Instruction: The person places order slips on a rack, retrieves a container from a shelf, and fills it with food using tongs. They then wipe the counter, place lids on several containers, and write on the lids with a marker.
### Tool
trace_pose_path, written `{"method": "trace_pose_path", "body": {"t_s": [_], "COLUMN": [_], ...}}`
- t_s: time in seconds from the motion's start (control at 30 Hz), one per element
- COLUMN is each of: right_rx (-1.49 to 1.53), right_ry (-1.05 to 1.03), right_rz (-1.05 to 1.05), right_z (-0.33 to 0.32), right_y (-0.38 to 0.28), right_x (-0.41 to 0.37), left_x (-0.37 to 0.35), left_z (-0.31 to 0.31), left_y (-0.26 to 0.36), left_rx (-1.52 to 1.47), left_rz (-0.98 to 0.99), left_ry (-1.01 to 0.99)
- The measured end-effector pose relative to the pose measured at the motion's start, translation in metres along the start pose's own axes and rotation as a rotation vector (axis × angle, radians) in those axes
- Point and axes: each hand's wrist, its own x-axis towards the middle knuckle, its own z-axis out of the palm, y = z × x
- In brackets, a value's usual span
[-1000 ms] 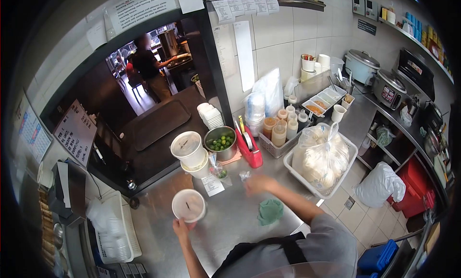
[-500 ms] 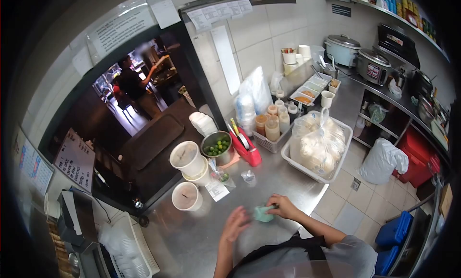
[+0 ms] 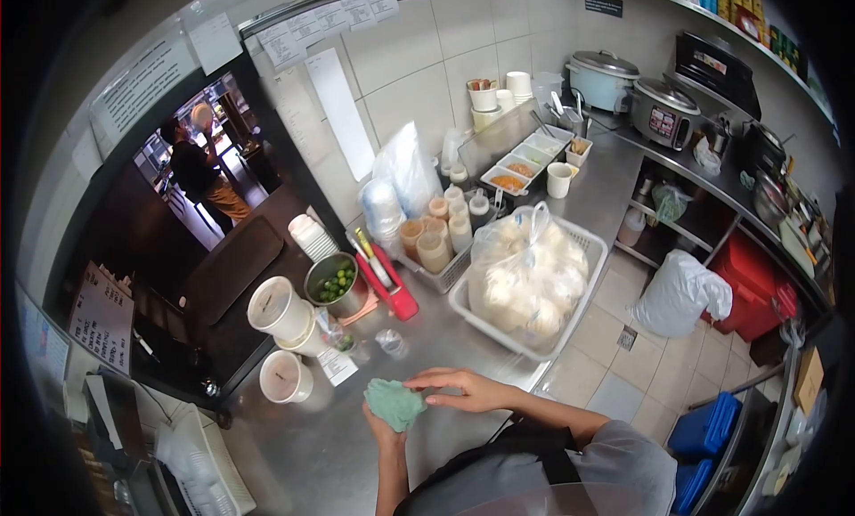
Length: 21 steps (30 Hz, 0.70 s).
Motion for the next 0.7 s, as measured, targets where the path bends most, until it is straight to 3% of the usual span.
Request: {"method": "trace_pose_path", "body": {"t_s": [0.03,0.13,0.17,0.27,0.37,0.5,0.57,0.7], "right_rx": [-0.073,-0.236,-0.245,-0.232,-0.039,0.004,0.000,0.058], "right_ry": [0.054,0.233,0.301,0.592,0.734,0.725,0.673,0.554], "right_rz": [-0.011,0.003,0.036,0.147,0.219,0.207,0.209,0.194], "right_z": [-0.018,-0.084,-0.110,-0.176,-0.217,-0.227,-0.219,-0.198], "right_y": [-0.001,-0.004,-0.006,-0.001,0.006,0.011,0.018,0.021], "right_x": [-0.006,-0.039,-0.054,-0.089,-0.110,-0.100,-0.091,-0.067], "left_x": [0.008,0.025,0.015,0.010,-0.010,0.000,0.016,0.107], "left_z": [0.005,0.021,0.029,0.016,0.032,0.051,0.089,0.097], "left_y": [-0.012,-0.031,-0.034,-0.059,-0.061,-0.055,-0.019,0.031], "left_rx": [0.022,1.232,1.711,1.904,1.726,1.579,1.566,1.513], "left_rz": [0.029,0.243,0.085,0.141,0.164,0.357,0.462,0.859], "left_ry": [0.003,-0.208,-0.161,-0.184,-0.171,-0.144,-0.059,0.110]}}
